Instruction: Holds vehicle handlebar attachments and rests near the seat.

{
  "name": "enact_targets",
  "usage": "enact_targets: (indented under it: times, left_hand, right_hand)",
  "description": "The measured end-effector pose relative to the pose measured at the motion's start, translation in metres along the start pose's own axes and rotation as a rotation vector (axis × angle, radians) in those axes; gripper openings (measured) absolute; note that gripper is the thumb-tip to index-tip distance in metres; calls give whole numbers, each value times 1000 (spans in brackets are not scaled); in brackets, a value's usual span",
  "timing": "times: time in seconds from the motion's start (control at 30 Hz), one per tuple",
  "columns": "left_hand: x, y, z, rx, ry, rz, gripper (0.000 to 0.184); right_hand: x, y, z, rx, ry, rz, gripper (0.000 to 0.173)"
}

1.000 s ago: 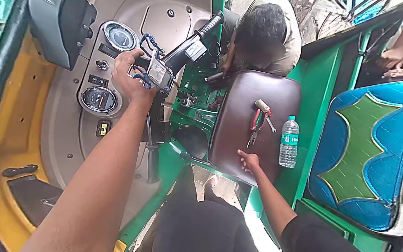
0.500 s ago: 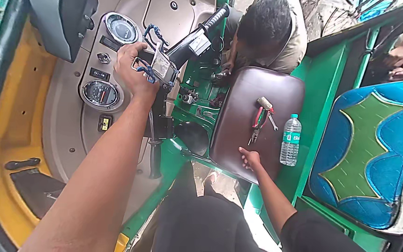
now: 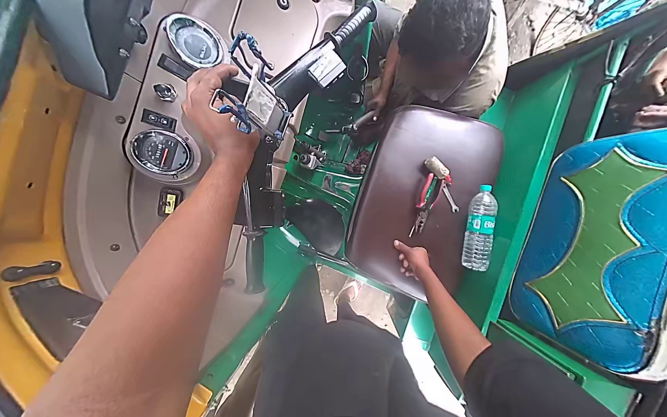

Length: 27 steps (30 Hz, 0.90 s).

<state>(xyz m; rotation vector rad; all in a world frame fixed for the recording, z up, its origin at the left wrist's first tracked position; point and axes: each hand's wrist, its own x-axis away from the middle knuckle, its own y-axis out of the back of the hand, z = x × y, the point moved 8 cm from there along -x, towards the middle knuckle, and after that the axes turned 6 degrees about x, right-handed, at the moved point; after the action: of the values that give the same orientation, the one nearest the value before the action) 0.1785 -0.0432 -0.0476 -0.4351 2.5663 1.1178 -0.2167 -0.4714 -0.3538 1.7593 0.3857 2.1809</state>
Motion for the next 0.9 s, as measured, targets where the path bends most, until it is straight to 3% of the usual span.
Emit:
enact_targets:
  times: [0.9]
  left_hand:
    - [-1, -1, -2, 61, -48, 22, 34]
  right_hand:
    - [3, 2, 3, -9, 4, 12, 55]
